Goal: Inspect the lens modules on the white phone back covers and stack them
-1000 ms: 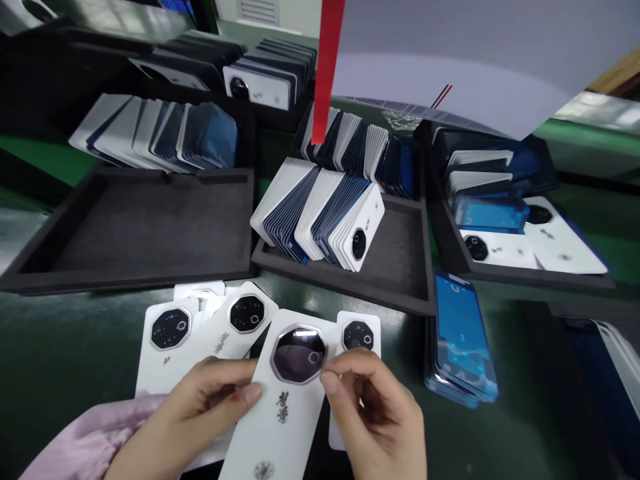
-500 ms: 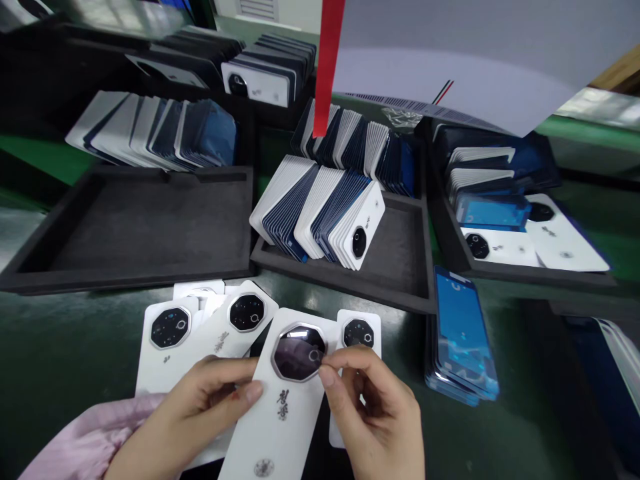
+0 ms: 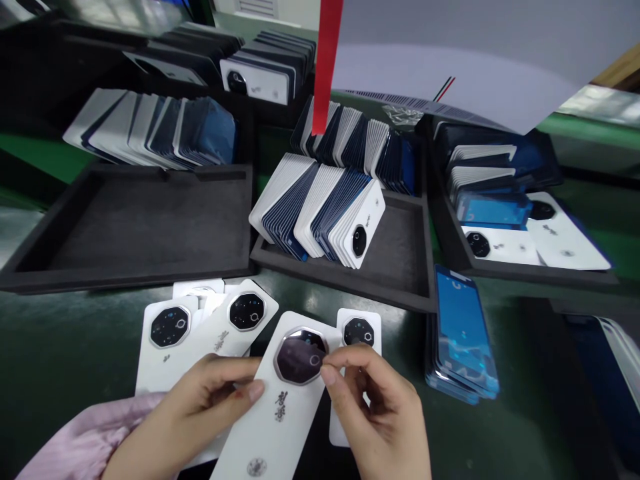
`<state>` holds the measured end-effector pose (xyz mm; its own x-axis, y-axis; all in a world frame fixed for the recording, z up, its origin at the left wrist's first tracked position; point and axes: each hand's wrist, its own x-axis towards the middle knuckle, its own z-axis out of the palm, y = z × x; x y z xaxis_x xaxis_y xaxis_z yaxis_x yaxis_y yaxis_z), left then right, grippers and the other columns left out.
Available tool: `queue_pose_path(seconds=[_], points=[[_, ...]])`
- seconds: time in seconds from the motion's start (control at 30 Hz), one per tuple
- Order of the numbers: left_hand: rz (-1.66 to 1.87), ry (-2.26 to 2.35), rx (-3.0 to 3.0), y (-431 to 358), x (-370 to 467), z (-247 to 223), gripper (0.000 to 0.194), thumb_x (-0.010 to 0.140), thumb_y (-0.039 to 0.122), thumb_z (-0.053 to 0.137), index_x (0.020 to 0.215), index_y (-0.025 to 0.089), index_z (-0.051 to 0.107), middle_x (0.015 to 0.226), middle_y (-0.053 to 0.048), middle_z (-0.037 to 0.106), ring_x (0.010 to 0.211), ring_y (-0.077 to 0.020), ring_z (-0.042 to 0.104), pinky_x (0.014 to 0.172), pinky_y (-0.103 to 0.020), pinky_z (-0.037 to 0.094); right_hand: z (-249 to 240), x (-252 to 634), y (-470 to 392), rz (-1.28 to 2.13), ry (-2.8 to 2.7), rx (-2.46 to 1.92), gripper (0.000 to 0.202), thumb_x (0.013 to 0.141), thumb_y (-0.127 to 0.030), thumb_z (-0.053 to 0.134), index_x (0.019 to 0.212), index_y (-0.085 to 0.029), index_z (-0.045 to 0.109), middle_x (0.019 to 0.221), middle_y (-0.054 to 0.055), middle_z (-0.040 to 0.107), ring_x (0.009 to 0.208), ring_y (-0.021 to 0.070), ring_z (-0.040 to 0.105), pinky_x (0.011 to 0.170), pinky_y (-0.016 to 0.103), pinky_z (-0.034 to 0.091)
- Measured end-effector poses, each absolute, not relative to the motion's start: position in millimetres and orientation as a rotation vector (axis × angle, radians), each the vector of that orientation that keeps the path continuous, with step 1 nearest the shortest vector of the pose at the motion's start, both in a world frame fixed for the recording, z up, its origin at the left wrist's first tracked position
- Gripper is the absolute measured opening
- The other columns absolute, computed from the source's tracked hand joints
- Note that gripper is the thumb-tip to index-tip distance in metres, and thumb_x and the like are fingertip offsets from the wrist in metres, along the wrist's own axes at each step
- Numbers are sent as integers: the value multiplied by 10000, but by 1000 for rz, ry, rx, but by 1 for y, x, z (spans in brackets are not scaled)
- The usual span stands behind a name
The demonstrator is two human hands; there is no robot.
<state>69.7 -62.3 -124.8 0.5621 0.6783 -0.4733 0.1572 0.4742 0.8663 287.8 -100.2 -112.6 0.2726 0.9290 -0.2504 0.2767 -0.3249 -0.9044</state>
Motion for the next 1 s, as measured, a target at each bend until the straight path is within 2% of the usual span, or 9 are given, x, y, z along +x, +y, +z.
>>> queue_pose_path(seconds=[0.2,0.37,0.53,0.77,0.87,1.0], points=[[374,945,1062,-62,70,-124,300,1025,273,529,920,147,781,685,34,407,622,-136,334,535,-271,247,-113,286,-100,1050,-1098,-1797,214,879,-445,770,781,-255,753,677,4,661,570,155,530,503,266,408],[380,932,1049,-62,70,-124,303,1027,270,530,979,156,807,692,33,425,624,-134,331,536,-265,248,-109,283,-100,1091,-1002,-1829,239,865,-474,779,784,-250,757,711,22,704,610,177,573,514,272,428],[393,949,1065,-63,68,-126,318,1028,289,530,1071,168,820,704,27,438,629,-139,347,546,-268,259,-110,286,-99,1119,-1003,-1803,256,860,-476,784,753,-248,738,667,-1,646,562,146,506,506,258,404],[390,950,1072,-63,69,-126,320,1027,272,526,1097,155,816,693,27,433,606,-130,326,522,-270,231,-119,293,-100,1184,-1073,-1824,274,892,-506,749,797,-250,733,697,13,661,589,159,520,512,265,390],[388,934,1081,-64,68,-126,310,1027,256,520,1066,149,809,689,32,425,596,-124,315,514,-266,231,-121,295,-101,1170,-1102,-1825,261,910,-491,736,808,-251,729,712,13,662,596,159,532,515,267,385],[382,913,1114,-66,67,-126,310,1042,277,508,933,151,771,701,35,395,618,-129,311,531,-272,242,-120,292,-101,1149,-1178,-1823,247,929,-473,714,820,-252,726,727,14,665,592,158,526,508,272,375]])
